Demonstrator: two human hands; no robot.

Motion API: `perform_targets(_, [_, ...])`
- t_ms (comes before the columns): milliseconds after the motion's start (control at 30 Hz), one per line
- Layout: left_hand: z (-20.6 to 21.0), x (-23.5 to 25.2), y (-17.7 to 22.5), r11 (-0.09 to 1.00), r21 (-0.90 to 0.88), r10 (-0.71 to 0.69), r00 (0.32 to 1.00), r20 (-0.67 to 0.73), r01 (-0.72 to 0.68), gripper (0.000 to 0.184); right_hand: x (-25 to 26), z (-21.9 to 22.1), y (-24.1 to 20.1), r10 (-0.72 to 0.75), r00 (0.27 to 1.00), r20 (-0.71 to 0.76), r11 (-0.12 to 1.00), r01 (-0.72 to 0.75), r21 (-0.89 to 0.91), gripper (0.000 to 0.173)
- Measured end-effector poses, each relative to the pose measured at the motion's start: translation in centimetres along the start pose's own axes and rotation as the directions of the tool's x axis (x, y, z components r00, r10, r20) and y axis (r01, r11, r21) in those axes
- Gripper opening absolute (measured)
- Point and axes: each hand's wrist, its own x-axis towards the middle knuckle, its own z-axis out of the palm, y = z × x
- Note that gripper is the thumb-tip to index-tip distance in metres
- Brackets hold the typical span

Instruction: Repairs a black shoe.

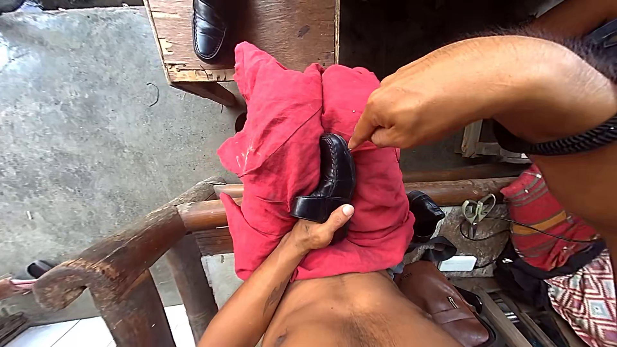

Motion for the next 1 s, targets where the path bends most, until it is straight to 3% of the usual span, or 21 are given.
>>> perform_targets(133, [-0.1,0.1,0.2,1.0,0.026,0.004,1.0,0.012,-0.004,0.037,0.2,0.7,0.8,-0.019,1.0,-0.016,0.999,0.02,0.036,0.029])
perform_targets(233, [-0.4,0.0,0.4,1.0,-0.025,-0.001,0.999,0.041,0.002,0.037,-0.7,2.3,2.9,-0.125,0.982,-0.141,0.95,0.159,0.268,0.03])
perform_targets(400, [-0.7,-0.3,0.4,0.989,-0.148,0.025,0.998,0.058,-0.016,0.031,0.3,7.2,5.7,-0.21,0.919,-0.335,0.61,0.391,0.689,0.032])
perform_targets(467, [-0.8,-0.2,0.2,0.988,-0.148,0.05,0.996,0.072,-0.039,0.029,0.5,8.1,6.0,-0.21,0.91,-0.359,0.543,0.413,0.731,0.031])
perform_targets(533, [-0.8,-0.3,0.2,0.992,-0.121,0.056,0.995,0.087,-0.045,0.029,0.4,8.4,5.8,-0.208,0.9,-0.384,0.569,0.431,0.701,0.029])
perform_targets(600, [-1.0,0.0,0.1,0.996,-0.082,0.054,0.993,0.107,-0.046,0.032,-0.1,7.6,5.2,-0.181,0.907,-0.379,0.715,0.386,0.583,0.025])
perform_targets(667, [-1.0,0.1,0.3,0.999,-0.018,0.037,0.991,0.131,-0.035,0.034,-1.2,6.3,3.7,-0.104,0.939,-0.327,0.892,0.233,0.387,0.028])
perform_targets(733, [-1.1,0.4,0.5,0.996,0.082,0.026,0.988,0.155,-0.039,0.038,-1.9,5.1,1.8,0.015,0.964,-0.266,0.981,0.038,0.192,0.031])
perform_targets(867, [-1.0,0.8,0.7,0.975,0.215,0.01,0.977,0.213,-0.056,0.045,-2.7,4.5,-0.4,0.142,0.966,-0.215,0.989,-0.145,0.003,0.033])
perform_targets(1000, [-0.8,0.9,1.3,0.953,0.304,-0.054,0.972,0.227,-0.018,0.047,-2.7,5.1,-1.2,0.173,0.956,-0.239,0.981,-0.187,-0.041,0.035])
